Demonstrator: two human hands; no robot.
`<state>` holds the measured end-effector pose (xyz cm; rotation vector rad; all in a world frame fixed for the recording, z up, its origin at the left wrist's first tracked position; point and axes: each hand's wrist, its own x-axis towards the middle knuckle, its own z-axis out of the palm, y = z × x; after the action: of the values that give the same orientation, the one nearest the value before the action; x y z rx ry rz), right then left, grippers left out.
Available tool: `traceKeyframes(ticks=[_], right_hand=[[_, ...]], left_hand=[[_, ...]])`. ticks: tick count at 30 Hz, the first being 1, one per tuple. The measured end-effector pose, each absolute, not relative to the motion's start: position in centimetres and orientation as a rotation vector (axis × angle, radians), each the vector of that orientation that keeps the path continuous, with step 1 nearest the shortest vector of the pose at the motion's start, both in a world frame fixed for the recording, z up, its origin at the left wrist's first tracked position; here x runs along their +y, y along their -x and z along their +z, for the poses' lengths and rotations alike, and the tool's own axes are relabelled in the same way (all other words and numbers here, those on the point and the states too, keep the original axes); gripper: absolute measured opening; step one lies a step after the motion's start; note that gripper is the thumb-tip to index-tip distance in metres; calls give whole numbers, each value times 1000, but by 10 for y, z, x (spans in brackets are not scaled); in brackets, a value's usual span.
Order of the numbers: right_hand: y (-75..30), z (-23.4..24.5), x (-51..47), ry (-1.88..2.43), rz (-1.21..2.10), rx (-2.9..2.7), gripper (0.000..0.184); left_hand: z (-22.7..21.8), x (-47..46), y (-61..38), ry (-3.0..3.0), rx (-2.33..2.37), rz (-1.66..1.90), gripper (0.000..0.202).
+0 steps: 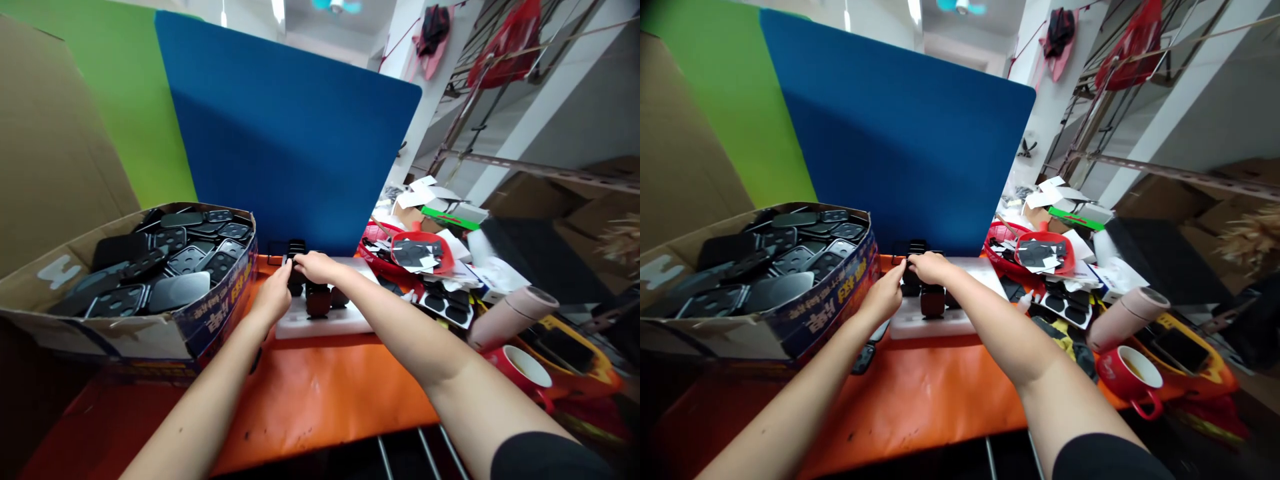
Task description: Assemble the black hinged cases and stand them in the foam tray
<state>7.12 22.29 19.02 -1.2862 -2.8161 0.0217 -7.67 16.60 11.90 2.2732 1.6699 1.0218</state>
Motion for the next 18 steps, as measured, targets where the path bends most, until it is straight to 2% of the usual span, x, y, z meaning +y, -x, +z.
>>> traceKeyframes(ticks=[6, 10, 16, 18], right_hand=[[-71, 205, 229, 1290, 59, -2877, 26], [-60, 199, 227, 1277, 170, -2931, 24], [-43, 192, 221, 1407, 247, -2855, 9], [-57, 200, 216, 1352, 270, -2815, 11]], left_hand=[[105, 163, 74, -2205, 1729, 991, 69], [101, 160, 77, -2185, 1755, 982, 70], [85, 160, 78, -2186, 1765, 956, 77], [77, 157, 81, -2186, 1766, 993, 76]])
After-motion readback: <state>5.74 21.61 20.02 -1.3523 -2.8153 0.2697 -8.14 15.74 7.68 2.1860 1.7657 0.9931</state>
